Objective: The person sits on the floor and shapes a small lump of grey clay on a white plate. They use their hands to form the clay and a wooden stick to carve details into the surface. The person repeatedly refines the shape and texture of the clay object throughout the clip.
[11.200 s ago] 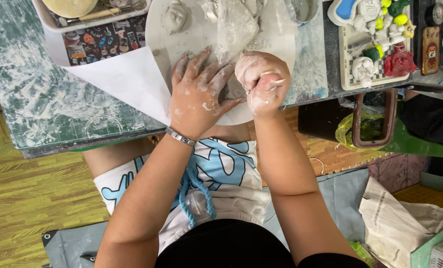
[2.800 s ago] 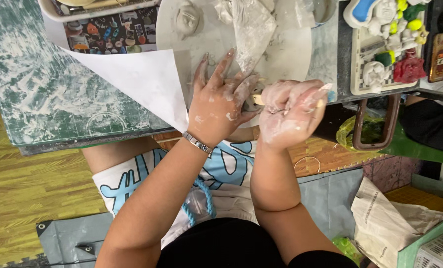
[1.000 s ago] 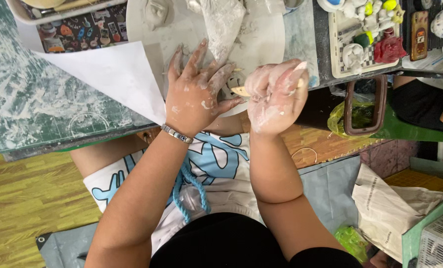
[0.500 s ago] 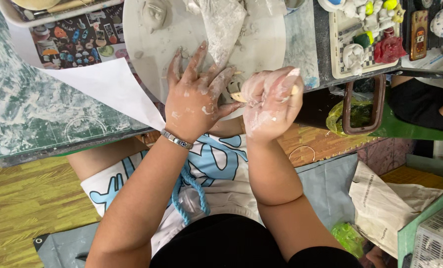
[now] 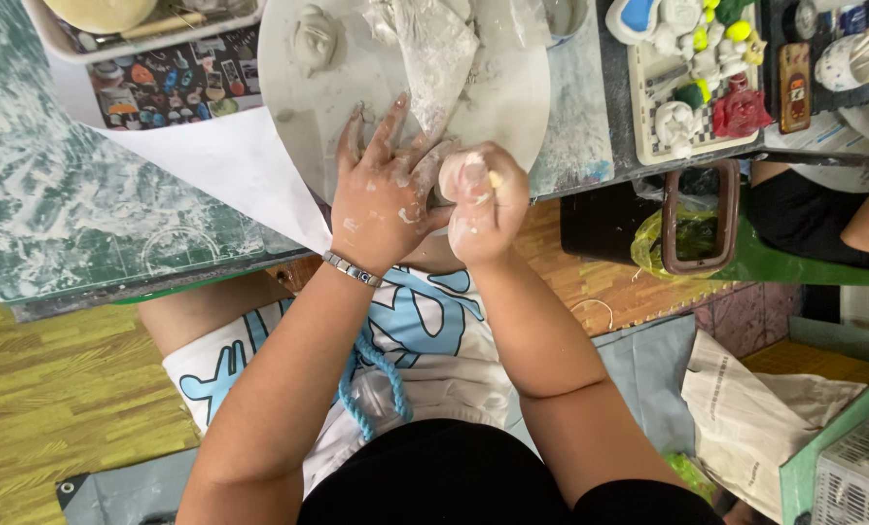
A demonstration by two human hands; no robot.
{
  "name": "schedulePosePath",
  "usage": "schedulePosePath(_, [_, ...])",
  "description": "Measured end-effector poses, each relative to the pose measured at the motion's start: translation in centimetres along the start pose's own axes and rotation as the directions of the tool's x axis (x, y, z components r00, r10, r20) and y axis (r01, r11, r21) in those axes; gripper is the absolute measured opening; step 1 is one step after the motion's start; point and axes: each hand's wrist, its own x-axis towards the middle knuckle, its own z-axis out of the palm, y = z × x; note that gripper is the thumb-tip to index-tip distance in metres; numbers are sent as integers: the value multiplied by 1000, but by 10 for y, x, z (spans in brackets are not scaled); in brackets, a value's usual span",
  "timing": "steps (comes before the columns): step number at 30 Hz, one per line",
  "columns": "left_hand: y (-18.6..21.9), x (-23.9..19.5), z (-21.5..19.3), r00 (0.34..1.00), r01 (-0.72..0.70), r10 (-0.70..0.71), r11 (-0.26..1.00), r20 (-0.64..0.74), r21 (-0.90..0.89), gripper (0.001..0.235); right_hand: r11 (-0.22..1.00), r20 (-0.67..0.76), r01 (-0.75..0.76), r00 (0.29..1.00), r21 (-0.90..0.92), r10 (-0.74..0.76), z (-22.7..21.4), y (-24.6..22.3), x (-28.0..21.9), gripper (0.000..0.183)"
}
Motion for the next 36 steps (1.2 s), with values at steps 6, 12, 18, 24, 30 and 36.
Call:
schedulePosePath(6, [-1,0,4,1000,0,-1,999,3,41,67,995,74,45,996,89,-52,-10,8,-5,36])
schedulePosePath(12, [0,2,4,1000,-20,20,996,1,83,64,947,-462,-140,846,289,266,-13,-36,15,11])
schedulePosePath(18, [2,-1,6,1000,4,-6,995,16,103,65,879,57,349,921,326,-387,-59,-70,58,30])
schedulePosePath(24, [4,2,3,1000,6,-7,996,6,94,65,919,-72,91,995,383,-69,-40,-15,42,28])
schedulePosePath(30, [5,0,0,999,18,-20,998,28,65,64,983,-194,115,977,144,-86,-17,9,20,24])
schedulePosePath(36, [5,1,-1,1000,-2,0,997,31,72,64,950,-283,-94,942,298,182,-18,12,42,29])
